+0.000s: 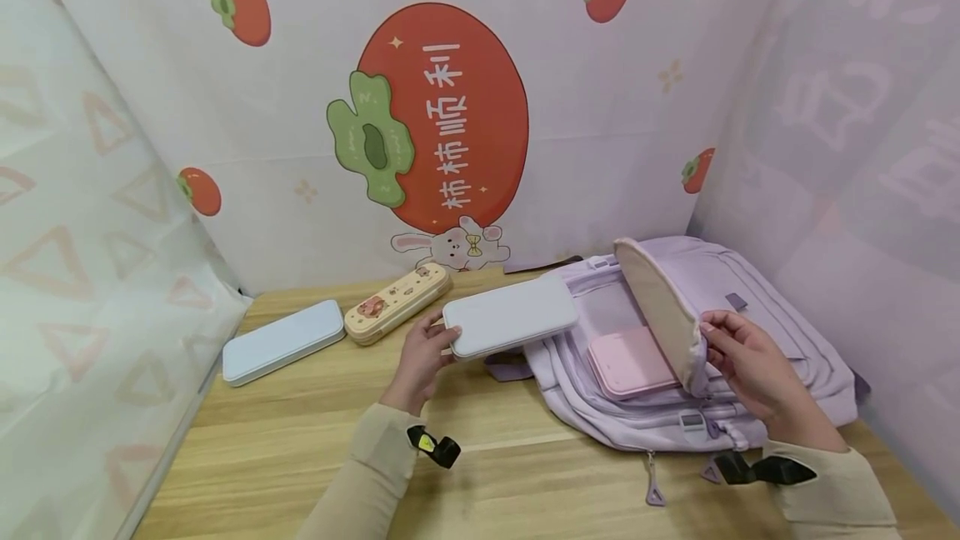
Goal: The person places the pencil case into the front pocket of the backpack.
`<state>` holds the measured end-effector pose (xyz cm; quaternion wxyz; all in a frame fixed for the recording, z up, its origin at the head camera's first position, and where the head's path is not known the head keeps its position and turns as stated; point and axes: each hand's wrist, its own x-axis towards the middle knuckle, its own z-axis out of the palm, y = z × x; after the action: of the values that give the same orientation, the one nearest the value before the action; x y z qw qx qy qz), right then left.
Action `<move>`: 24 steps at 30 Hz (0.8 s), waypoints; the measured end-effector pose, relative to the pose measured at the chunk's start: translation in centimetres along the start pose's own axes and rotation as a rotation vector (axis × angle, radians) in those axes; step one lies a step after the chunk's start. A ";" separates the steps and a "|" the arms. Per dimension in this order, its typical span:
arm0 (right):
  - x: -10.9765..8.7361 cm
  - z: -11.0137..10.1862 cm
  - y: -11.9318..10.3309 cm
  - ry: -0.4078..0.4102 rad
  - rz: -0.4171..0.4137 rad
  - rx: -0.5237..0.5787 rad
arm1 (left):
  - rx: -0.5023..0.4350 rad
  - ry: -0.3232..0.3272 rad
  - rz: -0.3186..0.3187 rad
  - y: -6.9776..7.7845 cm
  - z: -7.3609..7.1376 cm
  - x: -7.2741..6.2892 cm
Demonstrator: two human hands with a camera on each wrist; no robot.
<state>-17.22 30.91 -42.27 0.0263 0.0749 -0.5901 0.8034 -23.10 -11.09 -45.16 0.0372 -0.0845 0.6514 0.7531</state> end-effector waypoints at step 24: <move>0.0 0.0 0.1 -0.019 -0.011 0.006 | 0.013 -0.009 -0.023 -0.5 1.8 1.2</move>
<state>-17.26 30.85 -42.34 0.0248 0.0859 -0.5877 0.8041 -24.38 -9.27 -45.62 0.0493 -0.0886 0.6553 0.7485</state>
